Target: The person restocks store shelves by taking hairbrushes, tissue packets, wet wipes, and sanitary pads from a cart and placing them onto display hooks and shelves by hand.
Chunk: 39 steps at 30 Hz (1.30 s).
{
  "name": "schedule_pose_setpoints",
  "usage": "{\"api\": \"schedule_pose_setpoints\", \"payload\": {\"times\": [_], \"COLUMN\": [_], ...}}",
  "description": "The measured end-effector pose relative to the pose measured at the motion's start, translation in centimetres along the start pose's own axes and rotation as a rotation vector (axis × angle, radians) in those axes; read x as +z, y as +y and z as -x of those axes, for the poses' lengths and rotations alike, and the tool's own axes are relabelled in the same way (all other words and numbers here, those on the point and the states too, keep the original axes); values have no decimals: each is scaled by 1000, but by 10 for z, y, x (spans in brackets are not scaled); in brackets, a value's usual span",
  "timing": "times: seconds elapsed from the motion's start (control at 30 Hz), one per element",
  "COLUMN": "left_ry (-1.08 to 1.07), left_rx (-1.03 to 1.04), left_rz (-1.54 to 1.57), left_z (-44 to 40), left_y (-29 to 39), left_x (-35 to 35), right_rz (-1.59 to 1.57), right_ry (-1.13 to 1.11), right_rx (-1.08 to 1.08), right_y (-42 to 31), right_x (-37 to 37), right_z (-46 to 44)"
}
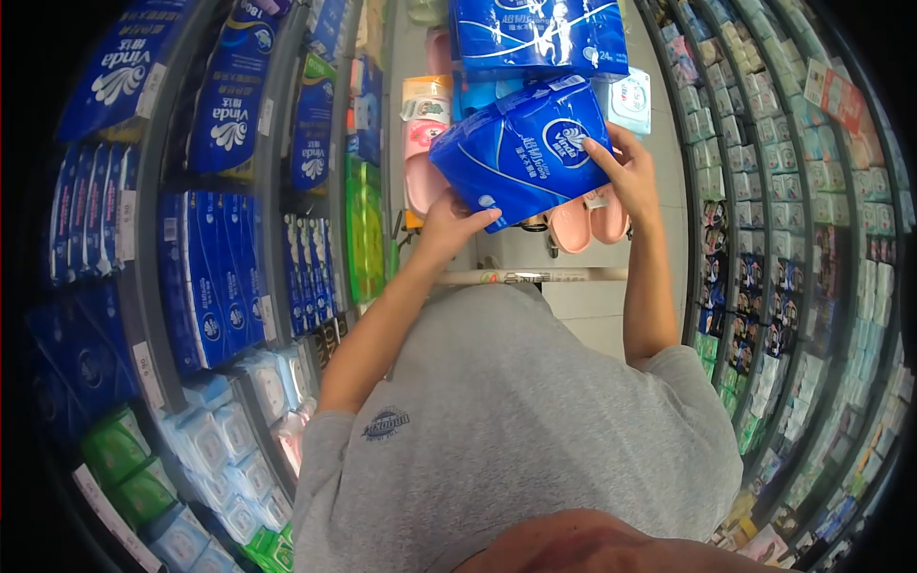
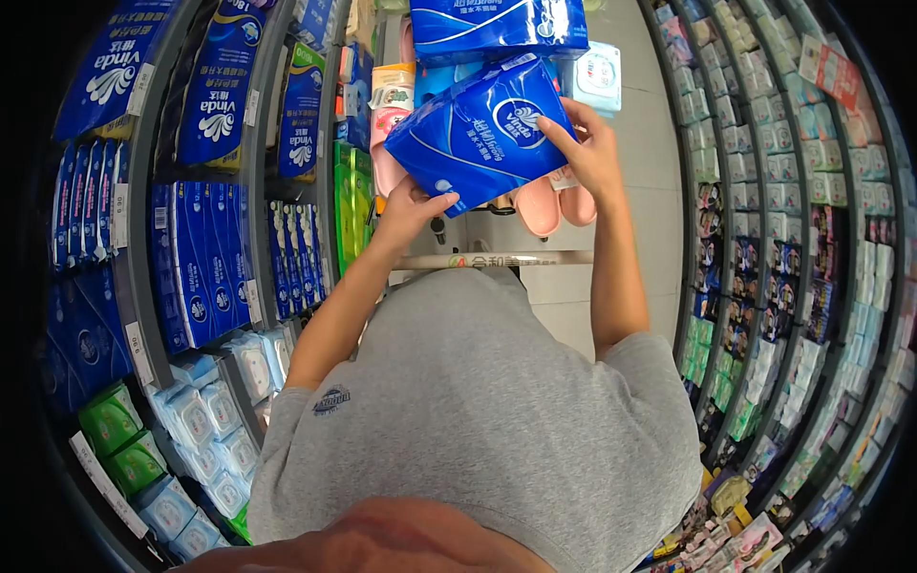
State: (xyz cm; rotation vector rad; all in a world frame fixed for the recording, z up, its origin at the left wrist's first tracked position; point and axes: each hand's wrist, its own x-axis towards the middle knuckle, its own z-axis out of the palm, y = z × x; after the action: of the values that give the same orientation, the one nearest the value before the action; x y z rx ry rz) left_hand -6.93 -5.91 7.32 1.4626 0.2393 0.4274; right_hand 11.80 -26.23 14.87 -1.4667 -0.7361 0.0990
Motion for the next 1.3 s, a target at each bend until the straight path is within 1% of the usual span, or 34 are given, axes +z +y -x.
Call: {"api": "schedule_pose_setpoints", "payload": {"times": [0.13,0.2,0.27,0.33,0.43,0.57,0.63,0.67,0.73,0.77,0.8,0.83,0.87,0.9,0.93,0.97,1.07,1.13,1.17,1.2,1.3], "left_ry": [-2,-43,-48,-58,-42,-6,-74,-56,-112,-98,-62,-20,29,75,106,147,202,315,360,415,584], "left_rx": [23,-26,-33,-1,-20,-1,13,18,-26,34,68,93,75,95,109,123,239,278,303,243,398], "left_rz": [47,80,81,120,154,157,182,186,268,313,318,313,262,238,216,190,147,-19,-54,-80,-431], "left_z": [0,3,6,10,19,26,31,33,41,35,24,19,16,13,15,16,41,54,55,13,51], "left_y": [3,15,15,14,23,27,37,41,52,62,59,69,75,83,93,104,110,118,118,148,183], "left_x": [0,-1,0,-2,-2,-9,-15,-18,-29,-26,-31,-31,-35,-39,-42,-50,-77,-98,-110,-91,-114], "right_rz": [-78,-133,-118,-148,-131,-246,-297,-350,-311,-325,-267,-242,-353,-443,-467,-451,-323,-316,-268,-271,-292], "right_ry": [43,90,112,143,185,222,206,193,154,124,108,50,18,-71,-133,-196,-317,-461,-524,-630,-733], "right_rx": [12,-74,-66,-140,-168,-125,-129,-132,-161,-128,-121,-97,-77,-61,-77,-77,-132,-88,-82,-41,-65], "right_y": [2,-7,-12,-14,-16,-7,-3,0,0,-4,20,21,17,13,0,-17,-22,-26,-32,-33,-70], "right_x": [8,15,15,17,15,13,15,15,14,14,-2,-4,1,4,12,27,57,80,94,85,142], "right_z": [9,17,22,28,35,39,38,37,39,32,18,7,-1,-10,-18,-29,-35,-52,-66,-129,-136]}}
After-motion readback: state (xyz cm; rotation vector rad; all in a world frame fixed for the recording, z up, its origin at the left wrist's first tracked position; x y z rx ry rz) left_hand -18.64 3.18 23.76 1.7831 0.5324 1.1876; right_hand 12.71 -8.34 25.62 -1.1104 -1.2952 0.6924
